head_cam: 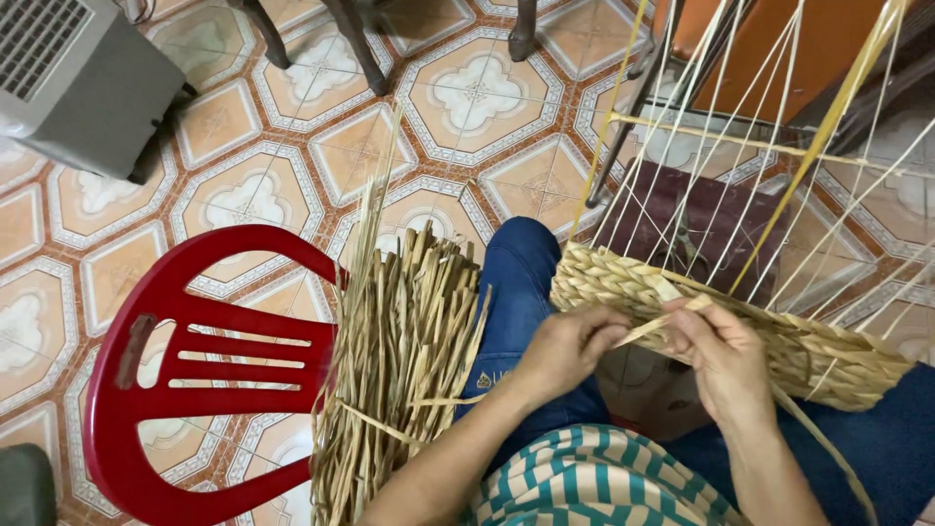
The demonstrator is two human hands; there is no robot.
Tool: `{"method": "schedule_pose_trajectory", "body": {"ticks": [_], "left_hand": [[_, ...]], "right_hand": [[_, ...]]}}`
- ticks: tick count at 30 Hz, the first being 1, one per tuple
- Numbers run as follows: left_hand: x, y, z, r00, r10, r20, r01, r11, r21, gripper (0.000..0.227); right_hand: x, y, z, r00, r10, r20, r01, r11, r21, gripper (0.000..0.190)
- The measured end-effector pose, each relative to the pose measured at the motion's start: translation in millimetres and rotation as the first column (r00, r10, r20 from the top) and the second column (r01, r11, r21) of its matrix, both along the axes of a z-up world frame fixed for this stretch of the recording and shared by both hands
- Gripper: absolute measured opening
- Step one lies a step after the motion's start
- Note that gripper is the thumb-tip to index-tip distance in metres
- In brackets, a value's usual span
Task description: Weaving dried plant fibers around a wooden frame to create a basket base or mat.
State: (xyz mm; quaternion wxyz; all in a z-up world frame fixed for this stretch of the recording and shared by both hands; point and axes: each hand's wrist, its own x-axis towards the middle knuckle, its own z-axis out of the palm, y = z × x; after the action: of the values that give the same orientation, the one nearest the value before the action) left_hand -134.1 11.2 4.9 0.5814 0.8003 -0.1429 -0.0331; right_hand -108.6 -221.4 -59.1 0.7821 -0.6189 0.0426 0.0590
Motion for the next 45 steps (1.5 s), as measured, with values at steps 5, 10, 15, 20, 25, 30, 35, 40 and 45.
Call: {"method": "schedule_pose_trajectory", "body": {"ticks": [5,10,15,20,25,30,35,40,45], "left_hand": [[17,100,-42,0.836,0.528,0.150,-0.549,0.802,0.234,0.015],[18,212,-125,0.549,0.728,0.409,-0.820,0.378,0.429,0.016],[17,224,-130,0.610,0.762,0.218,-0.626,0.294,0.723,0.026],[28,227,-98,0.578,0.815,0.053,-0.629,0.403,0.665,0.017],[50,199,-23,0.505,0.822,-0.264,-0.846,0.532,0.039,0.015],[60,122,39,0.897,0.364,-0.252,-0.411,0.896,-0.168,0.013],[62,58,5,0.984,0.088,-0.157,-0.136,0.935,-0.328,0.012],[51,26,-1,0.992,0.038,-0.124,-0.087,0.906,-0.414,0.012],[41,16,0,0.985,0.089,-0.147,-0.144,0.894,-0.425,0.012]], "right_hand": [[6,-5,48,0.984,-0.153,-0.093,0.154,0.988,0.001,0.016],[7,-7,45,0.966,-0.224,-0.128,0.220,0.974,-0.044,0.017],[9,-7,37,0.977,-0.162,-0.139,0.156,0.986,-0.054,0.014],[9,-8,43,0.978,-0.161,-0.135,0.153,0.986,-0.070,0.016],[10,8,52,0.979,-0.140,-0.150,0.133,0.990,-0.054,0.013],[11,46,63,0.987,0.157,-0.043,-0.156,0.987,0.024,0.014],[8,80,80,0.983,0.181,-0.002,-0.179,0.974,0.142,0.029],[7,81,62,0.985,0.168,-0.025,-0.159,0.964,0.215,0.023],[8,78,47,0.994,0.105,-0.005,-0.100,0.954,0.284,0.018]]}}
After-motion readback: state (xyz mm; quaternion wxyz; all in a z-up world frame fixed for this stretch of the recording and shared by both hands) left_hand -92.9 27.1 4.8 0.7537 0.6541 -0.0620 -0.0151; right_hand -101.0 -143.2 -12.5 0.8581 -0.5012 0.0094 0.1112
